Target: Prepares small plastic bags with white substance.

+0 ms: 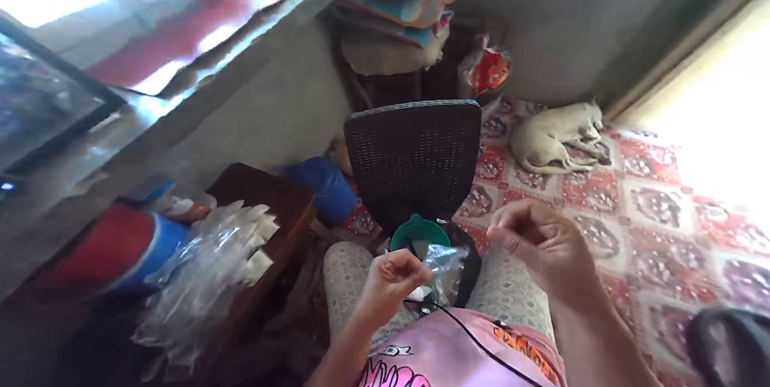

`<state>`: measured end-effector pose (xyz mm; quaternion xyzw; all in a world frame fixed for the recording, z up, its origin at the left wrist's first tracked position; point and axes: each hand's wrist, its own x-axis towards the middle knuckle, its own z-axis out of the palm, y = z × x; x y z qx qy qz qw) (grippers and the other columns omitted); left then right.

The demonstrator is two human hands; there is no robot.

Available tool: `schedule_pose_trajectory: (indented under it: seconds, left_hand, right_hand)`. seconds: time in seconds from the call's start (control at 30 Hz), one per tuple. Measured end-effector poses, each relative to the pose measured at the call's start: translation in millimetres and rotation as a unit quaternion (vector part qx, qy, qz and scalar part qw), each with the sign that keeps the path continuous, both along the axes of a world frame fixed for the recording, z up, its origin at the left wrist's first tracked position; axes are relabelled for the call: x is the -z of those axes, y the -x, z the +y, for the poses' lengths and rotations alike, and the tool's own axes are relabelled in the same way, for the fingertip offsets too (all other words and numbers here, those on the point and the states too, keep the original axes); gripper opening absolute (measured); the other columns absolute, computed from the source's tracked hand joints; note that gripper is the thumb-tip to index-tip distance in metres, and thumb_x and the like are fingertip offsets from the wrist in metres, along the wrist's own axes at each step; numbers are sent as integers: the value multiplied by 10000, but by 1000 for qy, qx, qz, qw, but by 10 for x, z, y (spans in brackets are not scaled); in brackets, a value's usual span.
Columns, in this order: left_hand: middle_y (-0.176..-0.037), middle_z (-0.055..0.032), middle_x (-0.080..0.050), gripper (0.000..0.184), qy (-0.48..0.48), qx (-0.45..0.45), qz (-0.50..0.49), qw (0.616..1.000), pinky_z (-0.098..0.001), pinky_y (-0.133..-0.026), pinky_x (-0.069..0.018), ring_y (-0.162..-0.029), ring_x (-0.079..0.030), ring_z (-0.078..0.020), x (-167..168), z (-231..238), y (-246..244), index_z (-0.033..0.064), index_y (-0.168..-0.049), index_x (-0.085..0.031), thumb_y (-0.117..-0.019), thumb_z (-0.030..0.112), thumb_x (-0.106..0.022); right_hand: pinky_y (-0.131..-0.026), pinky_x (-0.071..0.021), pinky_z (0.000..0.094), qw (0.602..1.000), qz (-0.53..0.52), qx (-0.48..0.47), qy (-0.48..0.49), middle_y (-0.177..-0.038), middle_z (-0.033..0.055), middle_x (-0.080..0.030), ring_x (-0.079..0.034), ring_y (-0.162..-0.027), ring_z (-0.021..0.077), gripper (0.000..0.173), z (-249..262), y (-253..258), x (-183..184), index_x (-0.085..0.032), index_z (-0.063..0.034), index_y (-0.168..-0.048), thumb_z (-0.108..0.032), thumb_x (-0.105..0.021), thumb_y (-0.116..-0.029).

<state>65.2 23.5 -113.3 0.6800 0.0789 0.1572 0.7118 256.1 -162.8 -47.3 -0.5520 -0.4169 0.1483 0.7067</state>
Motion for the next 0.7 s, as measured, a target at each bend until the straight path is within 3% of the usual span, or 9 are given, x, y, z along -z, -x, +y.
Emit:
schedule_pose_trajectory:
  seconds: [0.1, 0.17, 0.27, 0.3, 0.37, 0.4, 0.47, 0.6, 0.7]
  left_hand:
    - [-857, -34, -730, 79, 24, -16, 24, 999, -263, -732, -590, -758, -684, -82, -9, -50, 11, 25, -923, -729, -921, 102, -746]
    - [-865, -43, -732, 82, 24, -14, 27, 999, -271, -742, -594, -766, -686, -89, -40, -82, -7, 19, -929, -730, -915, 96, -755]
    - [-857, -50, -725, 88, -2, -6, 27, 1000, -278, -743, -600, -762, -686, -98, -62, -115, -36, 7, -928, -723, -907, 83, -763]
    - [-850, -47, -719, 90, -15, -1, 29, 999, -277, -743, -598, -760, -682, -96, -67, -123, -44, 6, -924, -721, -904, 81, -766]
    - [-833, -37, -706, 90, -42, 13, 34, 998, -279, -744, -591, -756, -672, -95, -73, -138, -47, 6, -908, -714, -902, 80, -766]
    - [-835, -35, -708, 86, -49, 21, 37, 998, -275, -745, -592, -759, -674, -92, -78, -144, -44, 7, -908, -716, -903, 78, -763]
    - [-856, -45, -724, 84, -37, 33, 34, 998, -267, -741, -594, -761, -682, -91, -92, -150, -34, 3, -928, -722, -910, 76, -760]
    - [-854, -50, -713, 83, -19, 28, 19, 999, -255, -701, -591, -730, -670, -89, -92, -120, -18, 11, -927, -720, -911, 82, -761]
    - [-850, -51, -718, 87, -7, 21, 24, 999, -258, -699, -593, -725, -674, -91, -65, -121, -11, 17, -912, -717, -905, 86, -770]
  right_hand:
    - [-711, -598, 249, 1000, 8, 30, 7, -912, 4, -699, -674, -785, 94, 116, -68, -80, 19, -675, -102, -1015, -155, -737, -933]
    - [-741, -597, 264, 997, -4, 6, 73, -1027, 18, -704, -677, -858, 109, 308, -69, -30, 63, -667, -96, -1142, -335, -728, -957]
    - [-740, -566, 269, 982, -6, -46, 181, -1206, 6, -678, -650, -927, 92, 625, -2, 90, 178, -631, -123, -1333, -587, -681, -918]
    - [-745, -579, 274, 978, 5, -69, 197, -1161, 1, -694, -662, -915, 87, 606, 24, 133, 211, -647, -113, -1317, -565, -696, -916]
    - [-745, -603, 252, 974, 46, -109, 193, -987, -5, -732, -695, -847, 66, 343, 60, 214, 251, -713, -81, -1143, -346, -756, -931]
    - [-733, -603, 240, 978, 63, -110, 163, -919, 1, -738, -698, -806, 62, 206, 69, 244, 260, -730, -53, -1047, -223, -756, -934]
    - [-742, -613, 248, 991, 80, -76, 74, -900, 25, -741, -701, -794, 79, 95, 62, 247, 252, -738, -18, -989, -84, -745, -921]
    - [-720, -583, 235, 987, 150, 17, -56, -880, 19, -716, -665, -757, 69, 80, -6, 124, 177, -739, -97, -1021, -125, -718, -949]
    - [-669, -541, 205, 988, 149, 45, -17, -862, 18, -683, -618, -709, 65, 142, -68, 2, 162, -714, -133, -1083, -231, -638, -1014]
